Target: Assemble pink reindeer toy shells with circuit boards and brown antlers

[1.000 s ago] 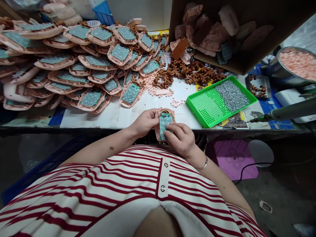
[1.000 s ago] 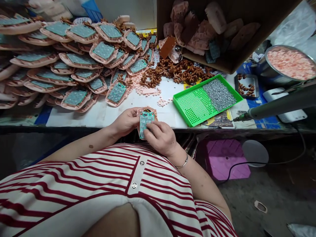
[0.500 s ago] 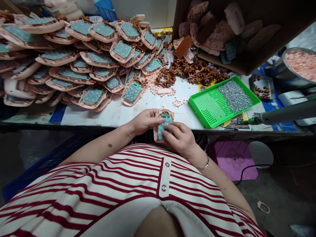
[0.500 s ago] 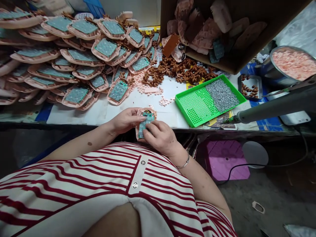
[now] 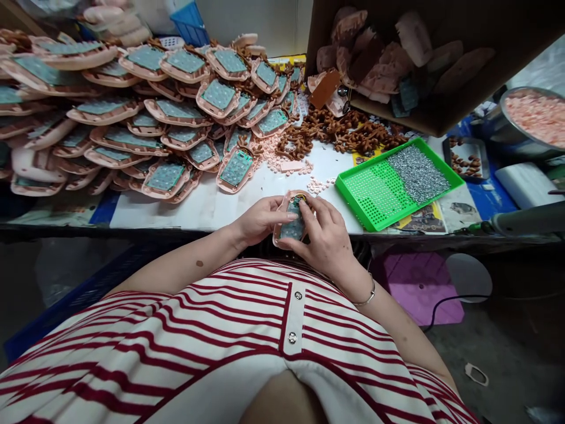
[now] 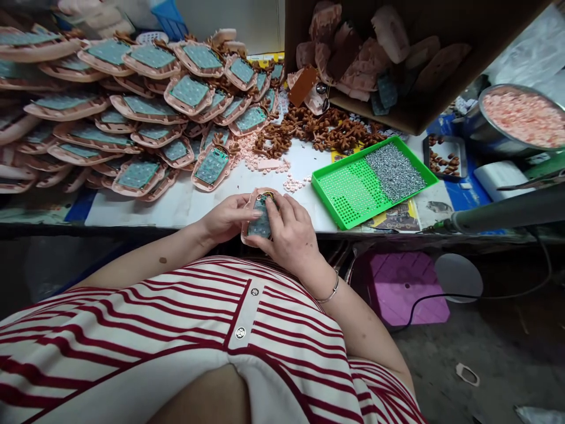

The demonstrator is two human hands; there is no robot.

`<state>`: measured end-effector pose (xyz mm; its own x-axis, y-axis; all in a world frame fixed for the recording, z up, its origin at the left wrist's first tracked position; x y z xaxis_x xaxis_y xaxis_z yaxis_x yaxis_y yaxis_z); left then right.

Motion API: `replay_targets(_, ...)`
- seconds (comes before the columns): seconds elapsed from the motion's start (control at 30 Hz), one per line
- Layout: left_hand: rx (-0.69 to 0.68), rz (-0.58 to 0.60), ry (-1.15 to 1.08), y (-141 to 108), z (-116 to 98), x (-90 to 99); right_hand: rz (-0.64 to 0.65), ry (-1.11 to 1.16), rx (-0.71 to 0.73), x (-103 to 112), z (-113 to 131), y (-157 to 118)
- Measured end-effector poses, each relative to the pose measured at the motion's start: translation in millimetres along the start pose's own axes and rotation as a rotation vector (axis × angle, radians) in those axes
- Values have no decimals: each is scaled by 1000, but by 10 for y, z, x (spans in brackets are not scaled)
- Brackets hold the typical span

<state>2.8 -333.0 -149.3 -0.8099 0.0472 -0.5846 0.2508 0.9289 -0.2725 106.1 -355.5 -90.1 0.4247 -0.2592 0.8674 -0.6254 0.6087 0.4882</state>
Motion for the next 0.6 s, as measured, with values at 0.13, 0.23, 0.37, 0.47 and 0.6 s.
replay_targets(0.13,-16,6,-88,4,40,-86,-48,-51,-16,-4,-48,-22)
replay_targets(0.23,-65,18,-88,58,45,-149,-70,-116,-29,-21,-54,-29)
replay_targets(0.37,-88,-19,-34,162,75,-180,-26,-144,-80,-38,-110,-27)
replay_targets(0.47,-14,-10,-7,223,151,-248,-26,-131,-70,128,-244,-103)
replay_targets(0.6,111,61,21,289,270,-415,-545,-273,-229,1061,-777,-522)
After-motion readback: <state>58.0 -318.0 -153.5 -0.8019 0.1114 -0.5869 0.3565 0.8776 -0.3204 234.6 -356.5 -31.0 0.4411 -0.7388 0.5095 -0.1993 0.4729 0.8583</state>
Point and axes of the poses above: each hand's wrist, its own y-axis towards the middle knuckle, its own x-axis out of the back of the hand, z = x × y, the point moved 9 cm from there along y, towards the middle knuckle, and after that the axes turned 8 degrees about -y, right-handed, at the moved point
